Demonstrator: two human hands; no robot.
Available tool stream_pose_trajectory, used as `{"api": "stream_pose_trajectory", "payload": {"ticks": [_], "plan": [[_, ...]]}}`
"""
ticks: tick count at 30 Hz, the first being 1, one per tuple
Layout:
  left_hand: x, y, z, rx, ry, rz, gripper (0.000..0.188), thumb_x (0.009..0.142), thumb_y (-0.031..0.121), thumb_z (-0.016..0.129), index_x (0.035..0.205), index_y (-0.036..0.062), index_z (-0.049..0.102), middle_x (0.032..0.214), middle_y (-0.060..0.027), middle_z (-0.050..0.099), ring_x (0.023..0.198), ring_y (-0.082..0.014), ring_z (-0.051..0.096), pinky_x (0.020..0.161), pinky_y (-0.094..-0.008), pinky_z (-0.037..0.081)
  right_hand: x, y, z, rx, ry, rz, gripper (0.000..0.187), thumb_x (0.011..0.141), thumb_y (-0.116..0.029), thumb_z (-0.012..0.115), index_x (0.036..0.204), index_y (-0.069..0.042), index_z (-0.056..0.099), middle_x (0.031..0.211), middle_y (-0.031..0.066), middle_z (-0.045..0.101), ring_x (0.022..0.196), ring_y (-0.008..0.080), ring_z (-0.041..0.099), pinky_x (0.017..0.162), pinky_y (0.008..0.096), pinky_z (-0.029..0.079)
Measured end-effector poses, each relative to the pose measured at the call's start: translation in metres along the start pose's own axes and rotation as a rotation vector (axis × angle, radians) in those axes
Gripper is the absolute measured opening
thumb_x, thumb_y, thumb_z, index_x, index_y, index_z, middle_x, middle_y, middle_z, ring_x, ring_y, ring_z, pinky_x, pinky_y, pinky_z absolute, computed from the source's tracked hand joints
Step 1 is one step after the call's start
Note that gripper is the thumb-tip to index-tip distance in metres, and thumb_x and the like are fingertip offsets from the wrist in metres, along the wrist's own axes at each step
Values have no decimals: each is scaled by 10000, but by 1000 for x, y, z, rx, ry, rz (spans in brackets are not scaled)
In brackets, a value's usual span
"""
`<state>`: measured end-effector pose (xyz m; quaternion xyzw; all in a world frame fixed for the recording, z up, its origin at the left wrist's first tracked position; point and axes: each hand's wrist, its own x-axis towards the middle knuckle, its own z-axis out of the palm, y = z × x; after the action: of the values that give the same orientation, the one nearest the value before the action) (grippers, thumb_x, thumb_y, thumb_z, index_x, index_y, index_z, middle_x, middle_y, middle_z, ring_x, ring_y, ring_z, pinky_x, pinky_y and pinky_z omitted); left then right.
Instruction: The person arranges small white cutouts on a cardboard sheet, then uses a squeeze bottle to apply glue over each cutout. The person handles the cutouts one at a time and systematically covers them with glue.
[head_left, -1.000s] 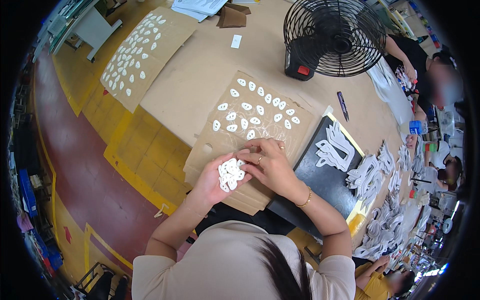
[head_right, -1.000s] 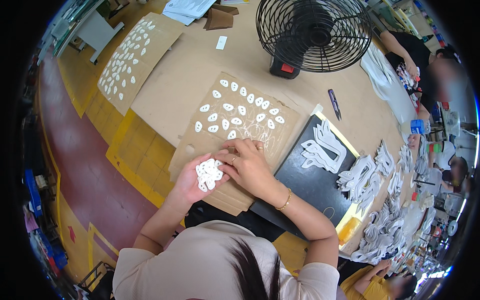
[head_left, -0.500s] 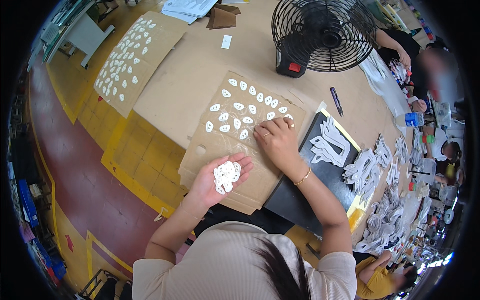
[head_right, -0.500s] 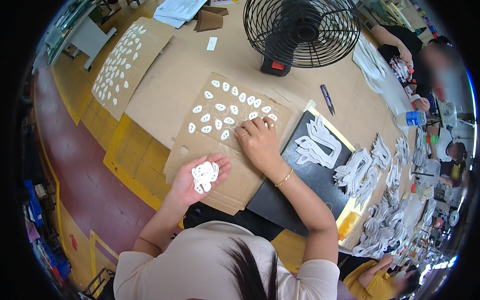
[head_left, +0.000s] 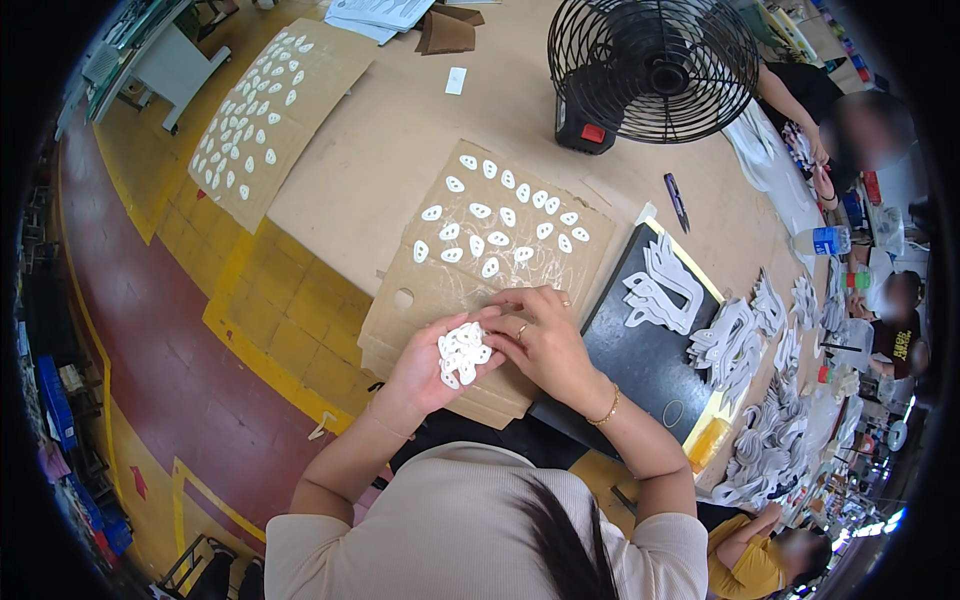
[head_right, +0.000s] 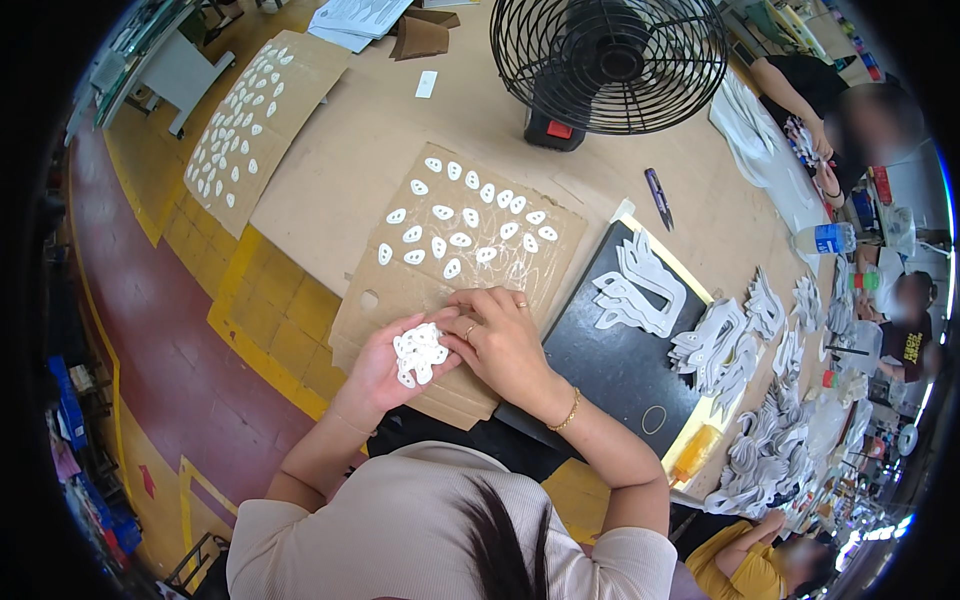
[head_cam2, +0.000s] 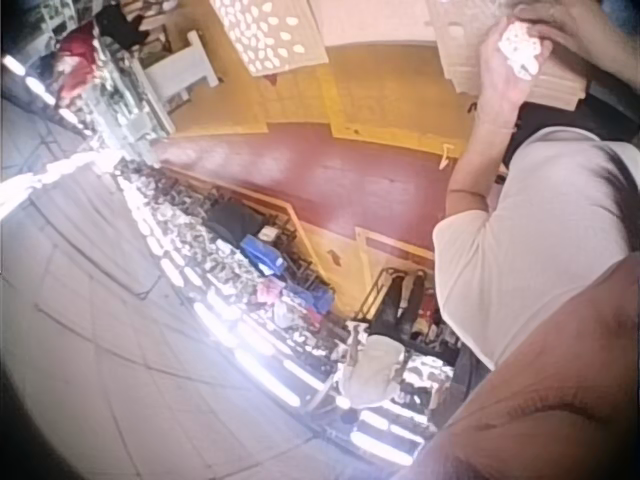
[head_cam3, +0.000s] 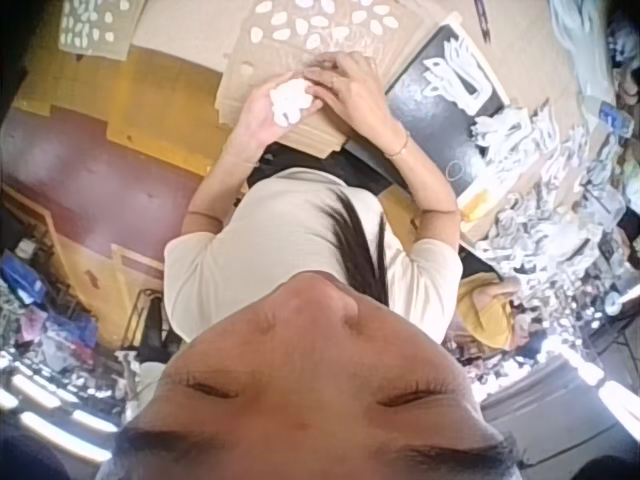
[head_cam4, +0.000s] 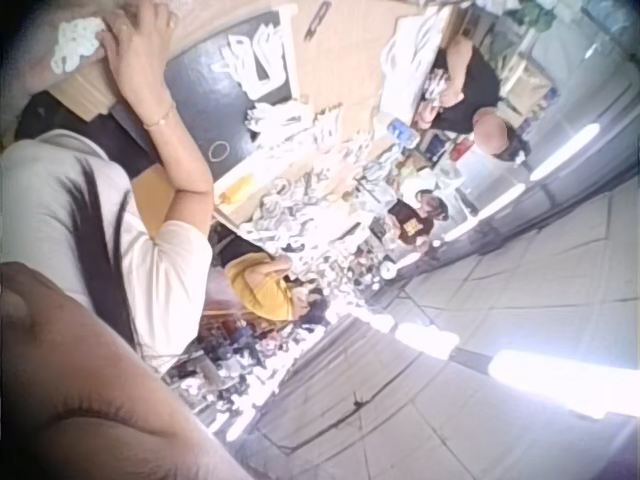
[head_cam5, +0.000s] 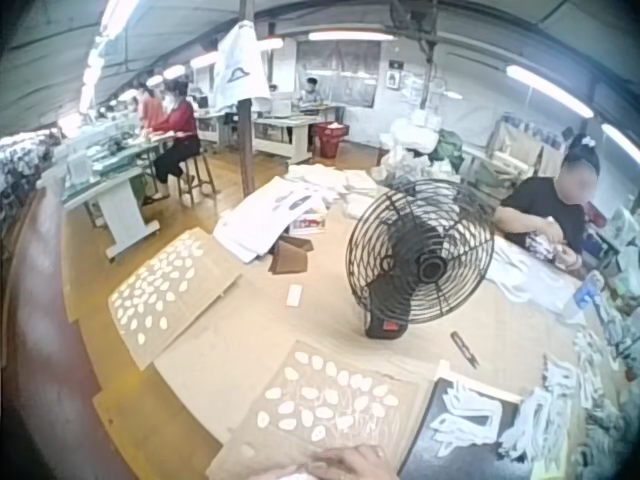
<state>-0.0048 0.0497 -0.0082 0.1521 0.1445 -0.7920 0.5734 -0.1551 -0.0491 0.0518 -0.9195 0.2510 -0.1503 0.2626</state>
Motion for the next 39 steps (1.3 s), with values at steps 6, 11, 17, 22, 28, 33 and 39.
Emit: {"api": "stream_pose_trajectory", "payload": {"ticks": [6, 11, 17, 22, 28, 33, 39], "plan": [[0, 0, 10, 44, 57, 13, 379, 966, 215, 312, 1246, -2, 448, 1160, -119, 560, 1066, -230, 560, 975, -420, 434, 8, -3, -3, 83, -36, 56, 196, 703, -127, 712, 888, -75, 675, 1037, 52, 551, 959, 240, 518, 842, 368, 373], [-5, 5, 12, 52, 19, 28, 378, 952, 206, 342, 1252, 3, 449, 1209, -116, 546, 1077, -221, 559, 977, -407, 433, 16, -5, -2, 153, -77, 54, 154, 716, -132, 706, 841, -60, 653, 1027, 67, 555, 963, 243, 527, 852, 373, 375], [-5, 16, 11, 29, 44, 55, 411, 932, 197, 377, 1283, -11, 429, 1282, -157, 496, 1179, -284, 492, 991, -398, 422, 49, 9, -13, 363, -141, 305, 142, 766, -133, 675, 850, -22, 644, 823, 98, 620, 781, 233, 612, 715, 332, 469], [-10, 20, 11, 17, 11, 58, 424, 924, 190, 390, 1290, -23, 421, 1298, -176, 480, 1232, -295, 445, 1005, -395, 409, 114, 24, -10, 293, -19, 430, 151, 781, -132, 671, 853, -1, 651, 729, 96, 659, 713, 187, 639, 697, 302, 487], [-13, 21, 12, 20, 25, 67, 426, 919, 185, 401, 1288, -28, 422, 1294, -177, 485, 1229, -297, 450, 1008, -398, 406, 138, 49, 28, -14, 69, 240, 156, 751, -136, 698, 846, -18, 661, 782, 91, 638, 755, 206, 610, 753, 341, 404], [-12, 25, 11, 25, 16, 75, 428, 926, 198, 397, 1288, -30, 422, 1295, -178, 484, 1219, -304, 458, 1002, -406, 412, 137, 46, 29, -134, 187, 208, 189, 717, -187, 723, 851, -75, 651, 920, 75, 562, 915, 241, 543, 821, 380, 342], [-10, 27, 16, -19, 21, 93, 392, 967, 267, 355, 1238, 7, 469, 1221, -141, 536, 1139, -263, 524, 968, -408, 440, 90, 3, 7, 334, -143, 120, 202, 704, -215, 732, 830, -82, 647, 931, 72, 533, 939, 233, 517, 819, 366, 355]]}}
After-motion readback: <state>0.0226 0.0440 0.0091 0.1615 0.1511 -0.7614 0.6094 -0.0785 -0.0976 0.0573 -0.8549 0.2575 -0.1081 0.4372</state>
